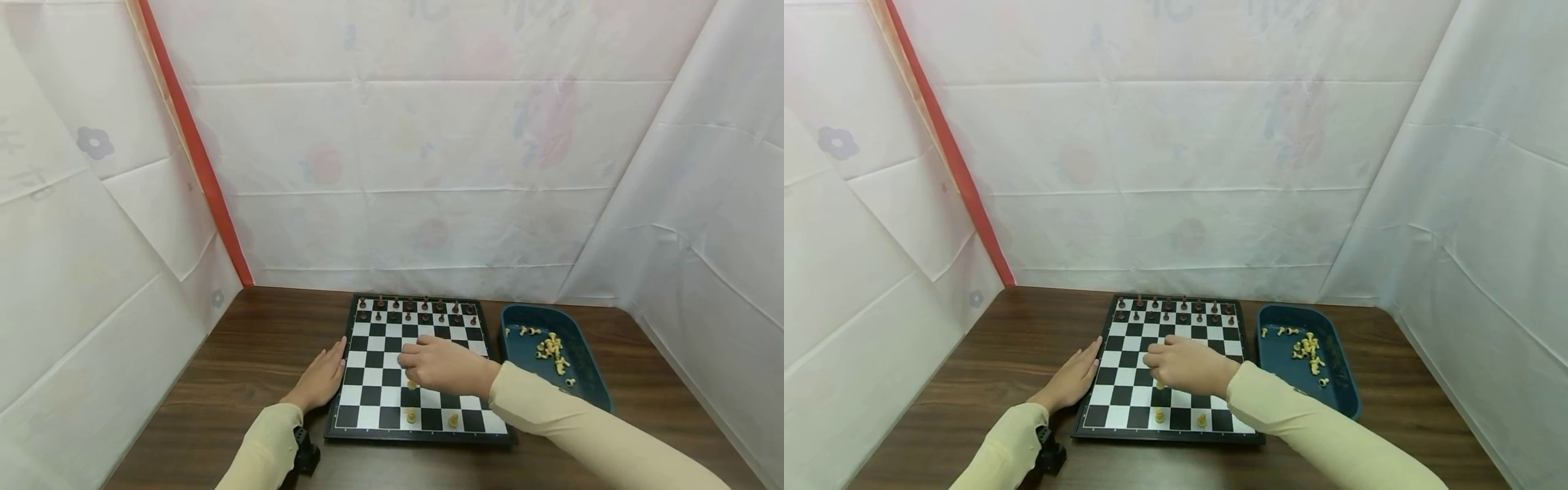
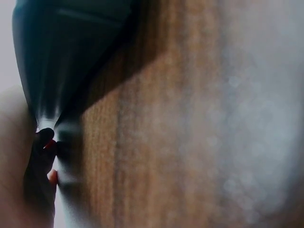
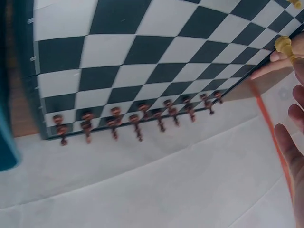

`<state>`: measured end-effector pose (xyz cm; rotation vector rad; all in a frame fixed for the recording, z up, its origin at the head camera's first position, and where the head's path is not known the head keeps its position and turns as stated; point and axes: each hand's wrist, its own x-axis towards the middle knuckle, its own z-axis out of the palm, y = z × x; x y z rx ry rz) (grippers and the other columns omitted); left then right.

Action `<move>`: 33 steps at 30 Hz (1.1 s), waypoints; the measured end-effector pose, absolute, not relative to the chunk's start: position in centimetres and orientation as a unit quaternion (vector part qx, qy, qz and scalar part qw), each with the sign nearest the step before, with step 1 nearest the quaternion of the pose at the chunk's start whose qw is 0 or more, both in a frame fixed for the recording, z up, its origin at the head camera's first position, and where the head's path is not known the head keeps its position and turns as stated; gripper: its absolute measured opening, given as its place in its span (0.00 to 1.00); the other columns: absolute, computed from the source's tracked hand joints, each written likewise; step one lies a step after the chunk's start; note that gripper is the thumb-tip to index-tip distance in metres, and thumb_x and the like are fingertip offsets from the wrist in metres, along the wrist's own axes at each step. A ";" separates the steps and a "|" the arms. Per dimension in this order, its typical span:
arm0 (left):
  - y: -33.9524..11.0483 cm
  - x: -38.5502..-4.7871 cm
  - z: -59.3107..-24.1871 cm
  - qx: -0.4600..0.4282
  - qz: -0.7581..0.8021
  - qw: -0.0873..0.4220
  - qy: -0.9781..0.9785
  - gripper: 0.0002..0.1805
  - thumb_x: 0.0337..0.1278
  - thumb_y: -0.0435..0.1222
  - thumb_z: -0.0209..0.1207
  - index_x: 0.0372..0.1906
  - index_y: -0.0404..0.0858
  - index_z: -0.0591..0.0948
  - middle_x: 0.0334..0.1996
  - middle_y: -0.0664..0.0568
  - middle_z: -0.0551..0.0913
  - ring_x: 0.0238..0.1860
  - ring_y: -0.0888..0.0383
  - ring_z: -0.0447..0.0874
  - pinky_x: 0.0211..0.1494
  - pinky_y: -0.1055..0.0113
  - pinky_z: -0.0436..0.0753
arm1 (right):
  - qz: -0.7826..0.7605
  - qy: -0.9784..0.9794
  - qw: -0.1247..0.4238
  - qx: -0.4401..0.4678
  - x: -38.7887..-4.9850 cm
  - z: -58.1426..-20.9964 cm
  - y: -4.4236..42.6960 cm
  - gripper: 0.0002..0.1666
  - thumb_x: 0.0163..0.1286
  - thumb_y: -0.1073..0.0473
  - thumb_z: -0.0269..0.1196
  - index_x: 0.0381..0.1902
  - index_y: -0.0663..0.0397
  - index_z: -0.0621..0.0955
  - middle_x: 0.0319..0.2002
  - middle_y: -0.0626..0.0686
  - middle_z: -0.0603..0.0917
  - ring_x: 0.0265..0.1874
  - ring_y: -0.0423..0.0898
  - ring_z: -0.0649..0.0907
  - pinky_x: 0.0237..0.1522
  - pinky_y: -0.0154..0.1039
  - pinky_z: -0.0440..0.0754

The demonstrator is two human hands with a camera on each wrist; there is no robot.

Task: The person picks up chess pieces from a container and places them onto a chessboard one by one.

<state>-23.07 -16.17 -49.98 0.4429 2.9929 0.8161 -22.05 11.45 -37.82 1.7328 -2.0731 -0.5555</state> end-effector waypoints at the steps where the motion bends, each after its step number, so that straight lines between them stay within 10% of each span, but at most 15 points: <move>1: -16.1 -23.1 -49.9 0.141 0.261 0.003 0.955 0.29 0.74 0.37 0.39 0.73 0.29 0.52 0.71 0.38 0.58 0.71 0.44 0.53 0.73 0.49 0.49 | -0.200 -0.733 0.194 0.620 -22.0 -37.9 11.2 0.07 0.61 0.50 0.67 0.36 0.42 0.86 0.37 0.40 0.78 0.35 0.37 0.71 0.36 0.30 0.72; 33: -15.9 -23.0 -49.9 0.144 0.270 0.006 0.952 0.29 0.74 0.37 0.39 0.73 0.30 0.53 0.71 0.37 0.58 0.71 0.45 0.54 0.73 0.49 0.50 | -0.205 -0.692 0.171 0.671 -19.9 -40.7 7.3 0.04 0.63 0.48 0.64 0.32 0.34 0.86 0.39 0.37 0.76 0.41 0.36 0.73 0.42 0.30 0.74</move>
